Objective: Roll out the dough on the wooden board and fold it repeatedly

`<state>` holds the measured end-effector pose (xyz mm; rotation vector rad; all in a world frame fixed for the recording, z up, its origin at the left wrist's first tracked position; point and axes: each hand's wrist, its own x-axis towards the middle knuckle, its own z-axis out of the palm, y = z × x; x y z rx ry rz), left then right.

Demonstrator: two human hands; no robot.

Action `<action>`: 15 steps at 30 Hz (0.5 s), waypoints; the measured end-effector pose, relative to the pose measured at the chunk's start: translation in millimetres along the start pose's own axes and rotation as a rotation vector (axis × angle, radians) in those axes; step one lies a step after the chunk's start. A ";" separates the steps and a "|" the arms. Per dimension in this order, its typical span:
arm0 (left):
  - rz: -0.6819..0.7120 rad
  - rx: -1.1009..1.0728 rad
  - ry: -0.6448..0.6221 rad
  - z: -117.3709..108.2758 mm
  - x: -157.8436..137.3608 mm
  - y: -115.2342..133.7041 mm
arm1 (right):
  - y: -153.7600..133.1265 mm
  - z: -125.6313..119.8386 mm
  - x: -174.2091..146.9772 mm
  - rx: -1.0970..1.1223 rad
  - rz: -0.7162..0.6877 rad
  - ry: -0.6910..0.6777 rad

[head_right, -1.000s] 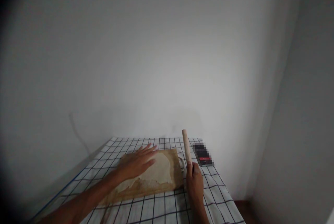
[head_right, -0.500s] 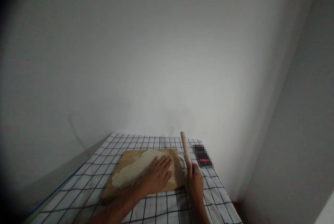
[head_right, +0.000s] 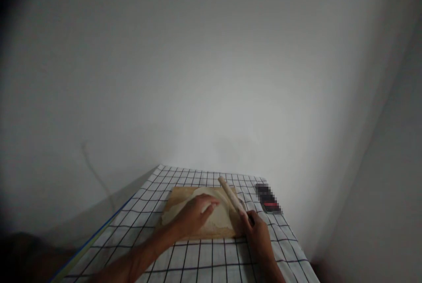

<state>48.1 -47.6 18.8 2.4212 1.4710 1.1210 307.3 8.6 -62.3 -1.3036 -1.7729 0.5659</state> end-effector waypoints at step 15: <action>0.120 0.360 0.058 72.2 23.3 -45.1 | -35.1 10.0 -9.5 -0.212 -0.333 -0.092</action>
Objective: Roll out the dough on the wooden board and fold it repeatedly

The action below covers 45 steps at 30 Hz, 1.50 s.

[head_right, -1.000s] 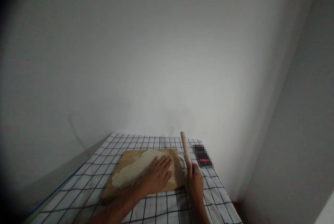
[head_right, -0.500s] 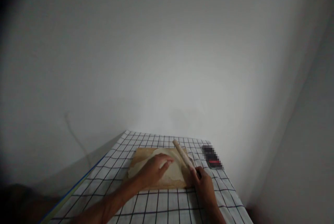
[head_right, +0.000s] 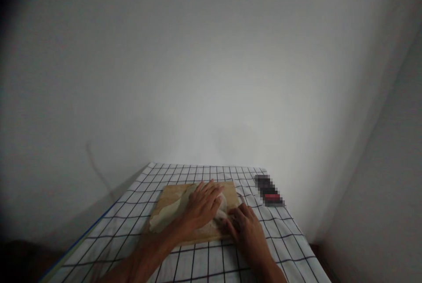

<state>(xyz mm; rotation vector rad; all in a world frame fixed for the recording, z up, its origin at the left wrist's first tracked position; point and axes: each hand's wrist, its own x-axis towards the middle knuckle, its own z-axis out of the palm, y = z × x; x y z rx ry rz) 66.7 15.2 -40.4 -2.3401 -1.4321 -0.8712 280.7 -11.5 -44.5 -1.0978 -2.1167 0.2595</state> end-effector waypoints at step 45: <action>-0.104 -0.281 -0.229 59.5 121.6 -15.6 | 34.2 -5.4 41.9 -0.455 0.113 -0.003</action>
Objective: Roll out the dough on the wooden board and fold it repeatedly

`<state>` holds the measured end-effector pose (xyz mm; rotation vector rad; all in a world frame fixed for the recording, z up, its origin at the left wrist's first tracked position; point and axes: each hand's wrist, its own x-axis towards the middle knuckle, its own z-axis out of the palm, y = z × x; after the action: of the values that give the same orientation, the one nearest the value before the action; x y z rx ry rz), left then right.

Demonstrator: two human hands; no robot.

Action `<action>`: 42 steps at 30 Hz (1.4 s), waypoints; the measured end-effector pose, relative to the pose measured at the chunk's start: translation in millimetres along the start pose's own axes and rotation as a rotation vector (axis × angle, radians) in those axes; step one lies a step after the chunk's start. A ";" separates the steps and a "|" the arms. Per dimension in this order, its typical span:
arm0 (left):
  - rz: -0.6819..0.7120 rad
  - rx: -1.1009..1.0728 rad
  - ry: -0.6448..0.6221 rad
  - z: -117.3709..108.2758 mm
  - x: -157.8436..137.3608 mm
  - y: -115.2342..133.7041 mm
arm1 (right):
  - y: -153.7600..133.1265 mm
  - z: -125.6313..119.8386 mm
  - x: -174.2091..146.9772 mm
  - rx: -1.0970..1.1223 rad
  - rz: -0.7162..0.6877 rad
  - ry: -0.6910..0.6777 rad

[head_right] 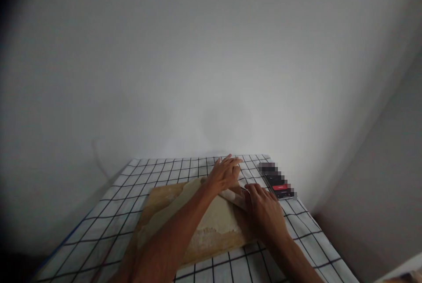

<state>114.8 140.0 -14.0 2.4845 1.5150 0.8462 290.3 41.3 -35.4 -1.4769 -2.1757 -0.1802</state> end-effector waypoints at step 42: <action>-0.280 0.060 0.091 -90.8 -118.2 -94.9 | -0.8 -23.5 -6.8 0.148 0.109 -0.182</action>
<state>-47.3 69.8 -20.3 2.2239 1.8879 0.8844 299.2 26.5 -18.2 -1.5747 -2.1875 0.1558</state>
